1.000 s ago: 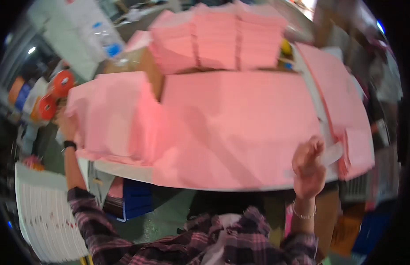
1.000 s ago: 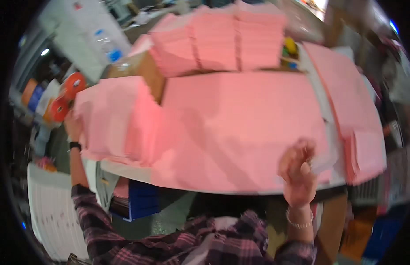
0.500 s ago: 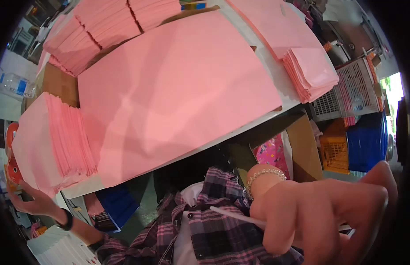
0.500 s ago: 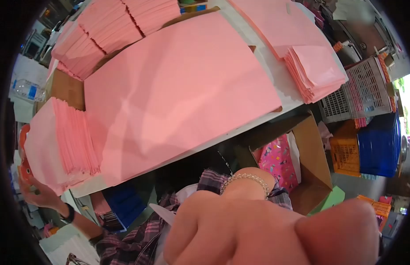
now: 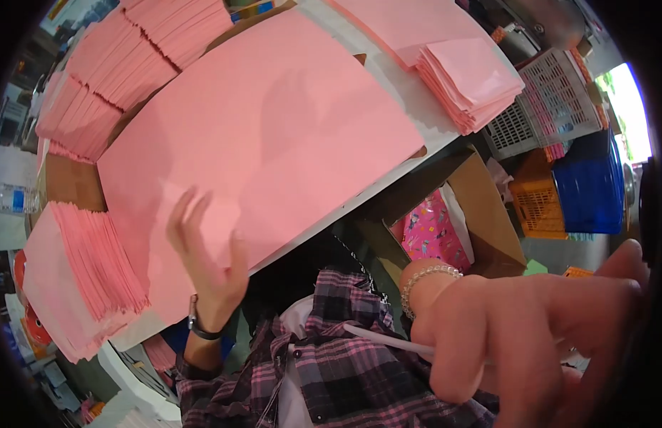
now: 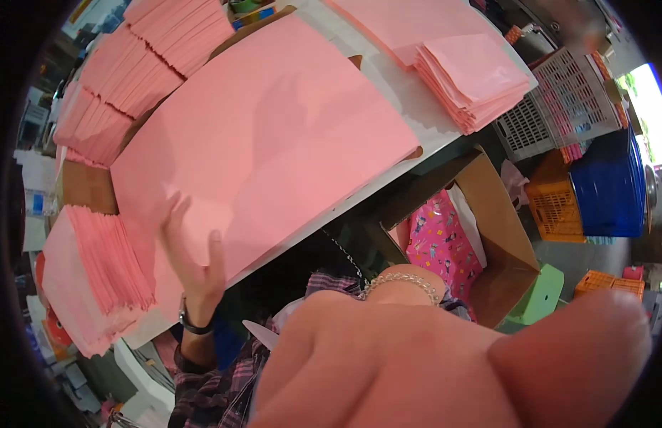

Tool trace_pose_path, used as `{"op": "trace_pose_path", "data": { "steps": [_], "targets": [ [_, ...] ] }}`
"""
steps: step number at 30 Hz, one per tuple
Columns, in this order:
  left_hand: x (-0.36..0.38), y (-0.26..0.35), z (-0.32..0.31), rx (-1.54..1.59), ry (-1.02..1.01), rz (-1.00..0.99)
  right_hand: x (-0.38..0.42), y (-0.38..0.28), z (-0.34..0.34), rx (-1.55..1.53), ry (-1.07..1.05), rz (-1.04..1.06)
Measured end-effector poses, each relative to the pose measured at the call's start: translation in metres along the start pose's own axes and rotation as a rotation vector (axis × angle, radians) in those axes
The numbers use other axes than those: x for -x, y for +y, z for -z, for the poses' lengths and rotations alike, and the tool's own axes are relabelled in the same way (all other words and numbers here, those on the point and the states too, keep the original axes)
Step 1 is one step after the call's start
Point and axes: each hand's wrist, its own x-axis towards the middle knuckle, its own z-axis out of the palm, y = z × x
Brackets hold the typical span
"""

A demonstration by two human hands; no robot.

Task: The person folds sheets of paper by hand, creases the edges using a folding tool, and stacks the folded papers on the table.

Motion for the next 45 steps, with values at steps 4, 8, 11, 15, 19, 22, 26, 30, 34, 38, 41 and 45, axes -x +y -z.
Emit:
{"op": "trace_pose_path", "data": {
  "steps": [4,8,11,15,19,22,26,30,34,38,41,45],
  "targets": [
    [-0.004,0.016,-0.027,0.102,-0.119,-0.064,0.002,-0.007,0.005,-0.027,-0.011,0.068],
    [-0.001,0.03,-0.065,0.22,-0.243,-0.103,-0.003,-0.05,0.023,-0.03,-0.047,0.147],
    [0.003,0.04,-0.111,0.244,-0.349,-0.179,0.018,-0.052,0.061,0.212,0.214,0.176],
    [0.0,0.059,-0.156,0.136,-0.396,-0.278,0.06,-0.014,0.153,0.892,0.83,-0.149],
    [-0.016,0.072,-0.185,0.105,-0.356,-0.32,0.102,0.029,0.191,1.753,0.534,-0.309],
    [-0.026,0.079,-0.208,0.073,-0.363,-0.309,0.115,0.05,0.204,2.018,0.325,-0.299],
    [-0.035,0.074,-0.223,0.03,-0.385,-0.328,0.111,0.068,0.21,2.161,0.366,-0.53],
    [-0.04,0.073,-0.221,0.023,-0.403,-0.318,0.115,0.074,0.216,2.177,0.317,-0.772],
    [-0.034,0.063,-0.223,0.063,-0.41,-0.312,0.113,0.069,0.22,2.004,0.119,-0.474],
    [-0.035,0.071,-0.22,0.107,-0.387,-0.254,0.1,0.054,0.198,1.824,0.184,-0.335],
    [-0.036,0.071,-0.221,0.121,-0.372,-0.234,0.107,0.062,0.216,2.125,0.341,-0.516],
    [-0.034,0.068,-0.227,0.103,-0.368,-0.244,0.116,0.071,0.225,2.222,0.191,-0.781]
  ]
}}
